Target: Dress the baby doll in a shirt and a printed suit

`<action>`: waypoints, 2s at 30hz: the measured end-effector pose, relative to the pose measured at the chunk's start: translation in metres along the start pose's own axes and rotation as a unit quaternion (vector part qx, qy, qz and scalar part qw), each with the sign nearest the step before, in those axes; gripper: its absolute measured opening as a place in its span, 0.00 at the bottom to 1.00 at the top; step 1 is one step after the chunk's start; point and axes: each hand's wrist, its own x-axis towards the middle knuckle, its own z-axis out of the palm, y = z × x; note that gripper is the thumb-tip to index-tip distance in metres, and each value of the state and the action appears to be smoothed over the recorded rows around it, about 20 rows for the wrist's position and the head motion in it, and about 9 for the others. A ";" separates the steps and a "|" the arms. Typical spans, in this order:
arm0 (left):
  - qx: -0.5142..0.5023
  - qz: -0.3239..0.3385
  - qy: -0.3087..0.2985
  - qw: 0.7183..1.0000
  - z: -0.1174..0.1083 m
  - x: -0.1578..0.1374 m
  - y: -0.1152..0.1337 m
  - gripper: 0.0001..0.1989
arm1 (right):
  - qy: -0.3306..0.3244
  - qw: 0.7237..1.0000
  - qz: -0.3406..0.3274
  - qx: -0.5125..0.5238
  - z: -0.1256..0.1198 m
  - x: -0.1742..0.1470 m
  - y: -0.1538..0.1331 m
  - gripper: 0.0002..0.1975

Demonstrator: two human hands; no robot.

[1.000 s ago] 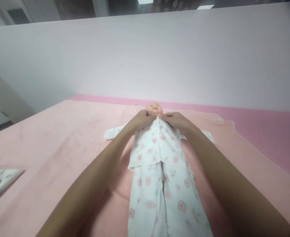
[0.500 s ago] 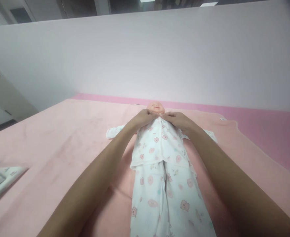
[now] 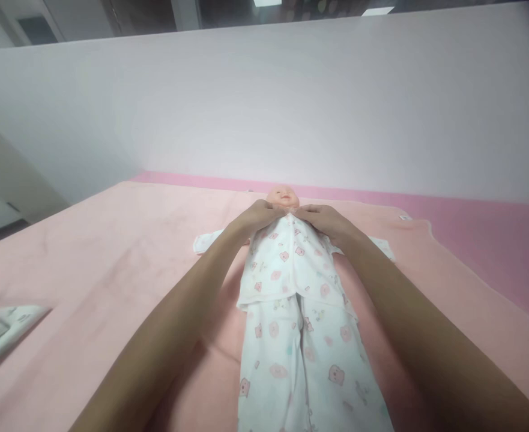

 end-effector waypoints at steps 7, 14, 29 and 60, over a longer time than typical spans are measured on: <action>-0.026 -0.008 0.007 1.000 0.004 -0.004 0.007 0.21 | -0.015 0.996 0.033 0.087 0.002 0.000 0.000 0.13; -0.021 -0.007 0.012 1.000 0.005 -0.003 0.007 0.20 | 0.003 0.997 0.006 0.079 0.004 0.002 0.003 0.12; -0.042 0.000 0.005 0.999 0.005 0.001 0.003 0.23 | -0.028 0.988 0.036 0.148 0.004 0.001 -0.001 0.12; -0.075 0.023 0.068 0.995 0.016 -0.001 0.008 0.13 | 0.128 0.984 -0.094 -0.078 0.021 -0.007 -0.006 0.09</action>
